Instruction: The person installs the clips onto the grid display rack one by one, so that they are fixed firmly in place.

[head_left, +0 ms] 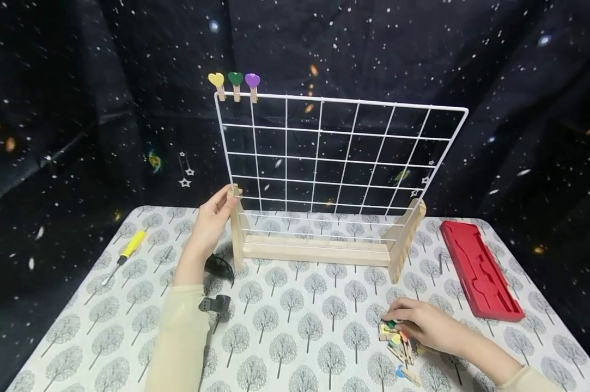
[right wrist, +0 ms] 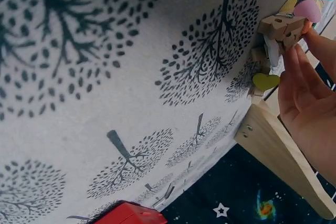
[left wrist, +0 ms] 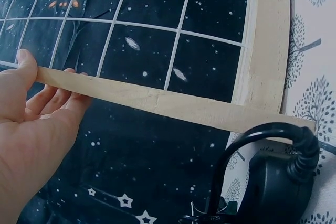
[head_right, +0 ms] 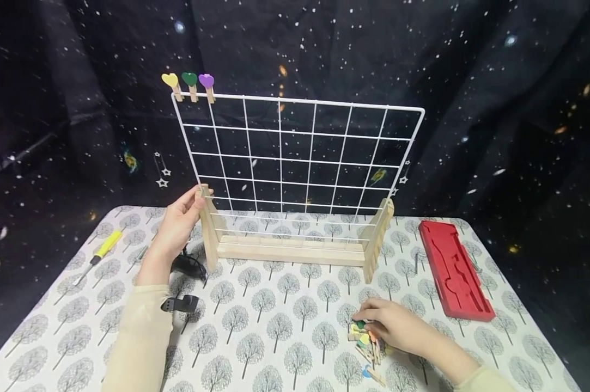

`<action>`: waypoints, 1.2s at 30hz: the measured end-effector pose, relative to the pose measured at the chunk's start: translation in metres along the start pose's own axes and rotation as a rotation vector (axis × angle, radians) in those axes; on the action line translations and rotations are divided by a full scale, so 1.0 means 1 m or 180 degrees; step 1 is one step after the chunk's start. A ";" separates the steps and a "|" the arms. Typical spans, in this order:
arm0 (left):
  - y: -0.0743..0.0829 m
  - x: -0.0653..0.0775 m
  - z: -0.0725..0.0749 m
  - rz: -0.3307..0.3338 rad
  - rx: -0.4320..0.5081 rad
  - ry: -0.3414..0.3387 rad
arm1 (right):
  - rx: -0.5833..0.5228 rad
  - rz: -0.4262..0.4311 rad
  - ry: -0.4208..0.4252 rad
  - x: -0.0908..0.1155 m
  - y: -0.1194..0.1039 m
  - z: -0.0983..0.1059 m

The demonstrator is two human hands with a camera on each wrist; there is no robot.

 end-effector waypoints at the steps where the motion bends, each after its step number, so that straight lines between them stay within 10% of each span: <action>1: -0.003 -0.001 0.000 0.0003 -0.0029 0.0006 | 0.0006 -0.0011 -0.0003 0.000 0.000 0.000; 10: -0.016 -0.002 0.001 0.0023 -0.0096 0.0077 | -0.0358 -0.0192 -0.0100 0.002 0.003 0.001; 17: 0.004 0.003 0.001 -0.0029 -0.0042 0.0082 | -0.0676 -0.0375 -0.0167 0.003 0.008 0.001; 25: 0.017 0.008 -0.002 -0.0043 -0.0125 0.0043 | -0.0113 -0.0591 0.0178 -0.003 0.002 0.020; 36: -0.002 0.001 0.002 -0.0103 -0.0124 0.0063 | -0.0095 -0.0555 0.0710 -0.030 -0.007 0.039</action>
Point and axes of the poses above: each hand's wrist, its own x-axis away from the middle knuckle, its own z-axis out of the back of the hand, y = z × x, the point moved 6 cm from there along -x, towards the middle knuckle, and after that the axes turned 8 degrees about -x, right-handed, at the moved point
